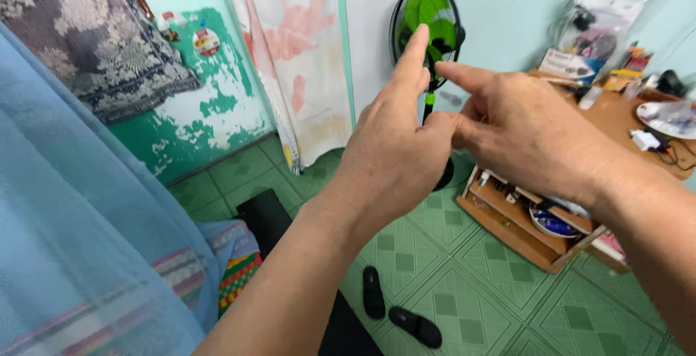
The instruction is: The person adjusts a wall-mounted power strip, then picks up a small LED bulb and a black plastic fixture from a wooden table. They screw the bulb into the fixture and rotate the joint to test its movement.
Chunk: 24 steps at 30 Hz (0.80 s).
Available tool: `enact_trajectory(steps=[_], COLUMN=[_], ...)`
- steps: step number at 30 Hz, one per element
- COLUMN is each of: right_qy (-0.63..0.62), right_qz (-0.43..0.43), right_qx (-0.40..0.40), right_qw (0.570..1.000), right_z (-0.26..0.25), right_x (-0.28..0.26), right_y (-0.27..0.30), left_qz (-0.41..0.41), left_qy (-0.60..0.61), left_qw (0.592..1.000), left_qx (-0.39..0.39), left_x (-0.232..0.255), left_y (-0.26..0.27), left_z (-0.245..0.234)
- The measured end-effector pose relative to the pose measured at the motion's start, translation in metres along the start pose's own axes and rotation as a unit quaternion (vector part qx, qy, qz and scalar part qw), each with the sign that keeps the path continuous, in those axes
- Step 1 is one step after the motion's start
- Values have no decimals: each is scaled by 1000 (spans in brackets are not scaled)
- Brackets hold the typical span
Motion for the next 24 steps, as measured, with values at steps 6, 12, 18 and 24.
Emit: enact_trajectory(steps=[6, 12, 18, 24], right_qy=[22, 11, -46, -7], right_qz=[-35, 55, 78, 140], right_qx=[15, -14, 17, 55], right_qw=[999, 998, 996, 989], right_z=[5, 7, 4, -2], right_x=[-7, 4, 17, 20], right_y=[-13, -28, -46, -76], left_qz=[2, 42, 4, 24], left_qy=[-2, 18, 14, 62], left_qw=[1000, 999, 997, 990], left_qx=[6, -5, -80, -125], left_x=[-15, -34, -63, -86], left_y=[6, -10, -40, -78], left_z=[1, 12, 33, 44])
Point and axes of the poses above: each hand's wrist, its own y-axis away from the middle knuckle, its own z-axis out of the palm, x = y × z, the point moved 7 cm from there along -y, towards the middle knuckle, and after that the axes turned 13 degrees about z, right-handed, at the moved point
